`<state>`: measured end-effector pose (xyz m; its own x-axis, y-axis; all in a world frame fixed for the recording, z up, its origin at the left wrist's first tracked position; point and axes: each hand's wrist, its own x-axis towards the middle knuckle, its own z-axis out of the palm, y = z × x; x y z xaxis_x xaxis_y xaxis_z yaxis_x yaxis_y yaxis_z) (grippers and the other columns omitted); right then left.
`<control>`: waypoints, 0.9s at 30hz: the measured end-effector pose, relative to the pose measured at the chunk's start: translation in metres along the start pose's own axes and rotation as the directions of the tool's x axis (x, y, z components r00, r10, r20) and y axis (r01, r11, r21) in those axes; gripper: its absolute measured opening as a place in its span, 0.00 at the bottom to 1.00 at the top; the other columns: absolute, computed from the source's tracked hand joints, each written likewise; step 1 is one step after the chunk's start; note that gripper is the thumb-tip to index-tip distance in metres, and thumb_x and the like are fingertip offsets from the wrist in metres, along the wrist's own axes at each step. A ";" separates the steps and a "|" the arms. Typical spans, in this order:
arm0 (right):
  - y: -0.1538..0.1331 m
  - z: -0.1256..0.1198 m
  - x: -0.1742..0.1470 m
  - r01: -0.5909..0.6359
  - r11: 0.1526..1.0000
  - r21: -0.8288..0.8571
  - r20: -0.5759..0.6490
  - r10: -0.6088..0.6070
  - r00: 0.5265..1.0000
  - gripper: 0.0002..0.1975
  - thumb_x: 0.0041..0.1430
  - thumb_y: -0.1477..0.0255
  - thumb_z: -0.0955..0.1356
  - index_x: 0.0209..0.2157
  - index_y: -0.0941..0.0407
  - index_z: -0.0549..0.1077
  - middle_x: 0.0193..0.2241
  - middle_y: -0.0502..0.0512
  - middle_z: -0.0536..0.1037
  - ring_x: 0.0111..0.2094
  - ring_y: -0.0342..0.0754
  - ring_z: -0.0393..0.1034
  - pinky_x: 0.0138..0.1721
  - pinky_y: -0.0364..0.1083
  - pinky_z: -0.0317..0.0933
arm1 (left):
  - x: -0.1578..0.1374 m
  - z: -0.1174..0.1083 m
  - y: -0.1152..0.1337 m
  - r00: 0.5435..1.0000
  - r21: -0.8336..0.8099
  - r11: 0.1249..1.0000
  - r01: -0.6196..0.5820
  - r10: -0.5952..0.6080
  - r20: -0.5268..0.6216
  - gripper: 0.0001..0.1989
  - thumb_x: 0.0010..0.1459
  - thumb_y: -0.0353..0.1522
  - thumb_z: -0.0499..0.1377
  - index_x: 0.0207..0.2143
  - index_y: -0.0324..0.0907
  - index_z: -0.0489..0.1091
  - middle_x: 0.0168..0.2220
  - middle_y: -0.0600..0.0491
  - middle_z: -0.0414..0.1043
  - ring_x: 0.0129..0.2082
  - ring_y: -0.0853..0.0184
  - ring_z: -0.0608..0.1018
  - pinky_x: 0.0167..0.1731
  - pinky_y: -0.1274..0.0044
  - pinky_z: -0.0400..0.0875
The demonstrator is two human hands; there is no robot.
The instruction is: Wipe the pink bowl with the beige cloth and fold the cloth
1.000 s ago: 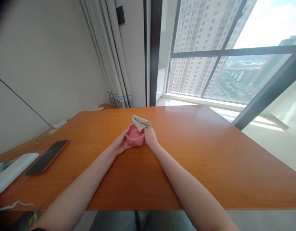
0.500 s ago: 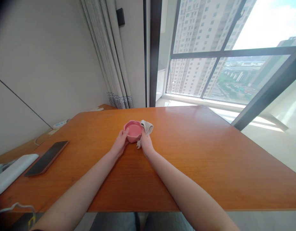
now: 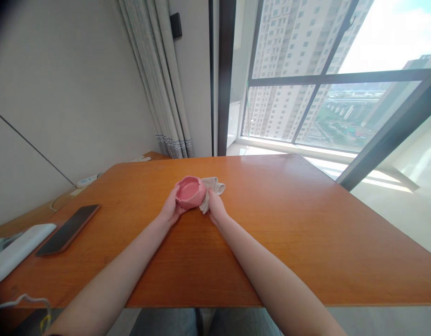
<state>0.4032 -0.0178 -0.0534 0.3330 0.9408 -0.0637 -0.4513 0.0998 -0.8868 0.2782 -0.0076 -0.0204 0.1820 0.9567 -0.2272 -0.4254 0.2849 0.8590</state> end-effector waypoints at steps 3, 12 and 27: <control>0.006 0.012 -0.015 -0.131 0.988 0.078 0.030 0.129 0.991 0.17 0.53 0.58 0.65 0.38 0.56 0.73 0.37 0.57 0.80 0.39 0.50 0.76 0.36 0.46 0.71 | 0.004 -0.002 0.000 0.991 0.026 0.997 -0.071 0.073 -0.110 0.17 0.57 0.39 0.54 0.48 0.46 0.69 0.46 0.52 0.74 0.45 0.64 0.75 0.41 0.74 0.74; -0.019 -0.010 0.006 -0.032 0.997 -0.069 -0.102 0.024 0.995 0.15 0.51 0.65 0.66 0.39 0.56 0.74 0.42 0.53 0.79 0.46 0.48 0.72 0.42 0.42 0.66 | -0.002 -0.008 0.000 0.957 0.292 0.942 0.167 -0.226 0.180 0.22 0.52 0.42 0.60 0.47 0.41 0.70 0.43 0.45 0.75 0.39 0.61 0.78 0.36 0.72 0.75; -0.002 -0.005 -0.002 -0.007 1.000 -0.024 -0.146 0.004 0.989 0.20 0.53 0.59 0.65 0.44 0.57 0.71 0.45 0.58 0.77 0.48 0.49 0.71 0.45 0.45 0.66 | 0.004 -0.006 -0.007 0.998 0.192 0.980 -0.058 0.057 0.015 0.20 0.51 0.43 0.61 0.42 0.40 0.70 0.43 0.48 0.74 0.43 0.63 0.75 0.40 0.74 0.72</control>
<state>0.4075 -0.0217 -0.0534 0.4488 0.8836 -0.1332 -0.4341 0.0853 -0.8968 0.2761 -0.0052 -0.0302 0.1708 0.9703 -0.1714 -0.2574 0.2118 0.9428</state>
